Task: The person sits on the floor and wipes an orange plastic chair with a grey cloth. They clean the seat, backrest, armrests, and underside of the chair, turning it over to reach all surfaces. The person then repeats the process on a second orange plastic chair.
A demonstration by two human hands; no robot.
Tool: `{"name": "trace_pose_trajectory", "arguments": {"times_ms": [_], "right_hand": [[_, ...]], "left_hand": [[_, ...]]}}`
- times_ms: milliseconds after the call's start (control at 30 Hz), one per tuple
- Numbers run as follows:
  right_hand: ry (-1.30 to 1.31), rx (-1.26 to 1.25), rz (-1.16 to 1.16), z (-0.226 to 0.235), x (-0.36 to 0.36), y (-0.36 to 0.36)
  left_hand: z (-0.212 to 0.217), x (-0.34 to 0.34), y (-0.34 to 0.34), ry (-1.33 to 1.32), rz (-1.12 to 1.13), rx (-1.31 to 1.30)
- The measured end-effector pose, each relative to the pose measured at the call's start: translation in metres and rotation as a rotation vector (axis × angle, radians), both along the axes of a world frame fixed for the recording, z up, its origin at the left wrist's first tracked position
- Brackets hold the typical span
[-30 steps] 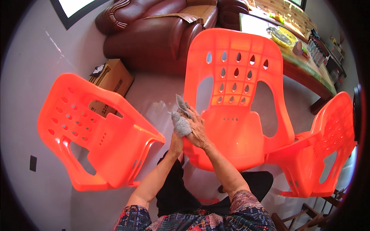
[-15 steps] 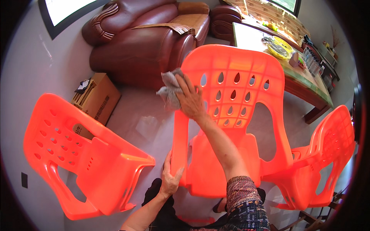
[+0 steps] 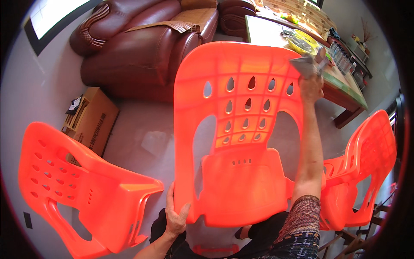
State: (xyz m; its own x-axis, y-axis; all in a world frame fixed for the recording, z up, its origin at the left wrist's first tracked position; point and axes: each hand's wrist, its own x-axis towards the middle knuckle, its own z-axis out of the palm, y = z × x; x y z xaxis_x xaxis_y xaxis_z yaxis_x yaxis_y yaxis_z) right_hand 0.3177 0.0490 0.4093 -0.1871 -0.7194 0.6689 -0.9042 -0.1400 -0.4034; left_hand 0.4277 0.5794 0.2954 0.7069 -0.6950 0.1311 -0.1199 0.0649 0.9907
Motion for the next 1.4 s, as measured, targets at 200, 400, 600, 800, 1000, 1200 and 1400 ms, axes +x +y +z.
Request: {"name": "trace_pose_trajectory", "arguments": {"times_ms": [200,400,600,800,1000,1200,1400], "right_hand": [[-0.241,-0.217,0.114,0.000,0.052,0.019],[-0.239,-0.547,0.563,-0.003,0.146,0.107],[-0.170,-0.405,1.046,-0.081,0.199,0.239],[0.086,-0.238,1.027,-0.062,0.158,0.165],[0.255,-0.344,0.494,-0.130,0.039,0.087],[-0.232,-0.478,0.455,-0.164,0.074,0.112],[-0.970,-0.214,1.003,-0.085,0.165,0.187]], "left_hand": [[0.000,-0.003,0.002,0.062,0.043,0.024],[-0.007,-0.009,-0.003,-0.021,0.034,-0.002],[0.001,-0.011,-0.002,-0.003,0.033,0.062],[-0.002,-0.012,-0.003,-0.007,0.057,0.061],[0.001,-0.017,-0.009,0.005,0.054,0.069],[-0.005,-0.010,-0.004,0.008,0.026,0.011],[-0.002,-0.010,-0.004,0.004,0.013,0.000]]}}
